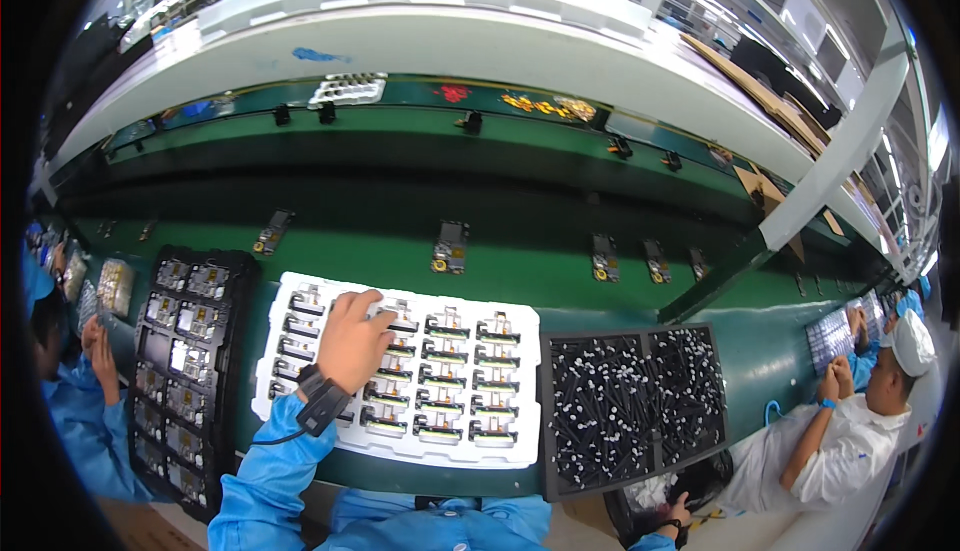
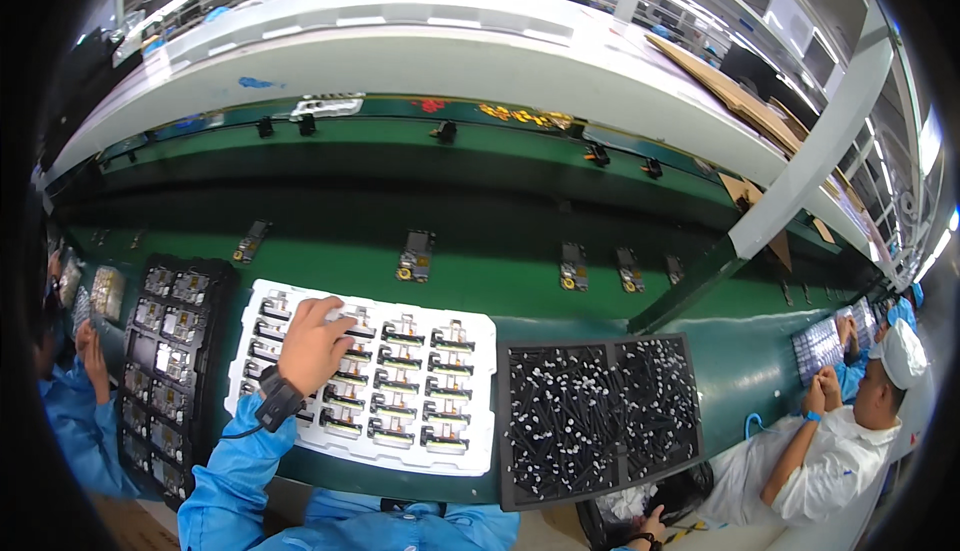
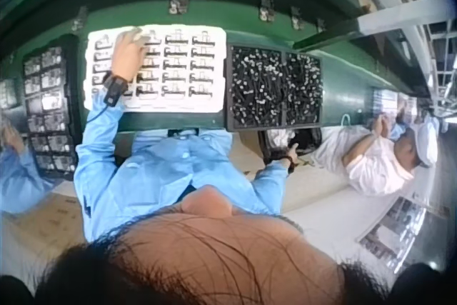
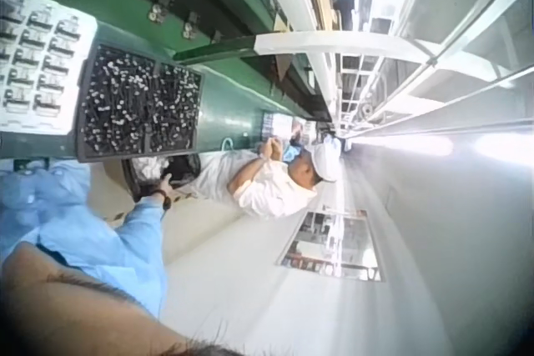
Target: Manually assemble electronic components on a circuit board at a factory assembly line.
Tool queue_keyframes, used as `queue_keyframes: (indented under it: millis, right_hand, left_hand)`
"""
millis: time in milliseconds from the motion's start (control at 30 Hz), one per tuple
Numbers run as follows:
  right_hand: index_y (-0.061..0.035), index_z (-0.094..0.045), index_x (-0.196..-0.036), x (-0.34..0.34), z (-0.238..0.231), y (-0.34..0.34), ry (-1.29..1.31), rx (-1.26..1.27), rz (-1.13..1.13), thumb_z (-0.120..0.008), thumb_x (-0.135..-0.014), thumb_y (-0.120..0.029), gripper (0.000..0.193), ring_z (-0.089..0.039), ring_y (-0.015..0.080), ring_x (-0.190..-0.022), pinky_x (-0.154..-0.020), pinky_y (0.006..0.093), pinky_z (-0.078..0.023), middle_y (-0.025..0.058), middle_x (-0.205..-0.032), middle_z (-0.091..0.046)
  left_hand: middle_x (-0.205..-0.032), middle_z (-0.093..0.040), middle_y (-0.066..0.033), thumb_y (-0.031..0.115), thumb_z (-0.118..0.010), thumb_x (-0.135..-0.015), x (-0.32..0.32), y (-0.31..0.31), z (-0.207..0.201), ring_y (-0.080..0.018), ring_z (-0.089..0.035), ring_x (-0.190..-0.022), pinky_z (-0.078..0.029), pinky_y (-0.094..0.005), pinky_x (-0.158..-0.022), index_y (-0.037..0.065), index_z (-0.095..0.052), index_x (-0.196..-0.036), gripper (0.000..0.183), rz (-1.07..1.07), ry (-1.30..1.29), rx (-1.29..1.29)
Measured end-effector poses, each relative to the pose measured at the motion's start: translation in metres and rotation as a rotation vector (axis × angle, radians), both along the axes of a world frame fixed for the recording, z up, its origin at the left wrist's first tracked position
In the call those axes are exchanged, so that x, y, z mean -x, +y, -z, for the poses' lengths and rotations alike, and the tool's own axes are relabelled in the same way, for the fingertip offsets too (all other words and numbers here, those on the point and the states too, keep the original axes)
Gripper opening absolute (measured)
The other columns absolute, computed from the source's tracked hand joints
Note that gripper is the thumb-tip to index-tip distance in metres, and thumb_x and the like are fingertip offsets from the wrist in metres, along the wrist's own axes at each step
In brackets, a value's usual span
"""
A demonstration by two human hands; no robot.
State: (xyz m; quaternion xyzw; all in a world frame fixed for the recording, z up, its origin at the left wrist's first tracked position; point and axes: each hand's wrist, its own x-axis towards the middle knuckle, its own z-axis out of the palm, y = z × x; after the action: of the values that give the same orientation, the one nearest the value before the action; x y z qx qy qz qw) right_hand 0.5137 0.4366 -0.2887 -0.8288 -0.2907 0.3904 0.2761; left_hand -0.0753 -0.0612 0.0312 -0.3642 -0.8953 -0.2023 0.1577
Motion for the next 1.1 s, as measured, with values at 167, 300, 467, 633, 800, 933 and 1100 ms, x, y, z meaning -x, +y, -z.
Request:
queue_keyframes:
  millis: [167,300,467,633,800,933,1100]
  right_hand:
    - [0.0041,-0.069,-0.121,0.064,-0.1,-0.008,-0.059,-0.979,-0.281,-0.07,-0.101,-0.023,0.033,-0.071,0.0293,-0.092,-0.082,0.0382,-0.057,0.0184,-0.102,-0.073]
    - [0.0055,-0.07,-0.12,0.255,-0.348,-0.153,0.331,-1.05,-0.854,-0.065,-0.102,-0.026,0.037,-0.071,0.0278,-0.092,-0.083,0.0379,-0.057,0.0194,-0.104,-0.072]
    - [-0.0028,-0.075,-0.108,0.446,-0.413,-0.273,0.375,-1.438,-2.012,-0.077,-0.087,-0.007,0.022,-0.071,0.0343,-0.093,-0.083,0.0403,-0.06,0.0139,-0.103,-0.073]
    - [-0.0032,-0.073,-0.11,0.552,-0.314,-0.323,-0.229,-1.308,-2.274,-0.07,-0.096,-0.022,0.024,-0.064,0.0308,-0.107,-0.084,0.0416,-0.06,0.0108,-0.109,-0.066]
    - [-0.0014,-0.073,-0.093,0.55,-0.312,-0.346,-0.322,-1.334,-2.213,-0.069,-0.091,-0.017,0.017,-0.064,0.0297,-0.102,-0.077,0.0411,-0.062,0.0104,-0.1,-0.064]
    - [-0.0059,-0.075,-0.09,0.548,-0.308,-0.35,-0.448,-1.422,-2.18,-0.069,-0.083,-0.011,0.011,-0.066,0.0279,-0.094,-0.075,0.0412,-0.061,0.0069,-0.096,-0.067]
    - [-0.0044,-0.071,-0.086,0.55,-0.305,-0.355,-0.424,-1.374,-2.145,-0.068,-0.081,-0.007,0.007,-0.066,0.0304,-0.094,-0.076,0.0422,-0.059,0.0103,-0.093,-0.067]
  left_hand:
    - [-0.11,-0.07,-0.0078,0.011,-0.084,-0.079,0.015,-0.001,0.005,-0.0313,-0.06,-0.109,-0.051,-0.0427,-0.098,0.009,-0.082,-0.095,0.016,0.019,-0.092,0.025]
    - [-0.095,-0.073,-0.0036,0.01,-0.079,-0.08,0.018,-0.005,0.021,-0.0281,-0.064,-0.098,-0.055,-0.0403,-0.088,0.01,-0.081,-0.087,0.007,0.057,0.01,-0.045]
    - [-0.1,-0.075,-0.0042,0.01,-0.079,-0.082,0.024,-0.002,0.025,-0.0278,-0.065,-0.101,-0.055,-0.0392,-0.09,0.01,-0.08,-0.088,0.007,0.085,-0.018,-0.06]
    - [-0.1,-0.074,-0.0046,0.009,-0.079,-0.082,0.028,0.004,0.021,-0.0307,-0.063,-0.106,-0.053,-0.0404,-0.095,0.008,-0.079,-0.093,0.01,0.106,-0.099,-0.137]
    - [-0.1,-0.074,-0.0052,0.009,-0.079,-0.082,0.034,-0.006,0.025,-0.0317,-0.063,-0.106,-0.052,-0.0413,-0.095,0.008,-0.079,-0.092,0.01,0.108,-0.217,-0.191]
    - [-0.095,-0.075,-0.0058,0.009,-0.076,-0.083,0.034,-0.007,0.026,-0.0319,-0.064,-0.104,-0.053,-0.0418,-0.094,0.008,-0.078,-0.092,0.01,0.122,-0.236,-0.208]
    - [-0.094,-0.074,-0.0058,0.01,-0.065,-0.087,0.023,-0.001,0.019,-0.0309,-0.064,-0.103,-0.054,-0.0415,-0.093,0.009,-0.076,-0.093,0.012,0.052,-0.147,-0.028]
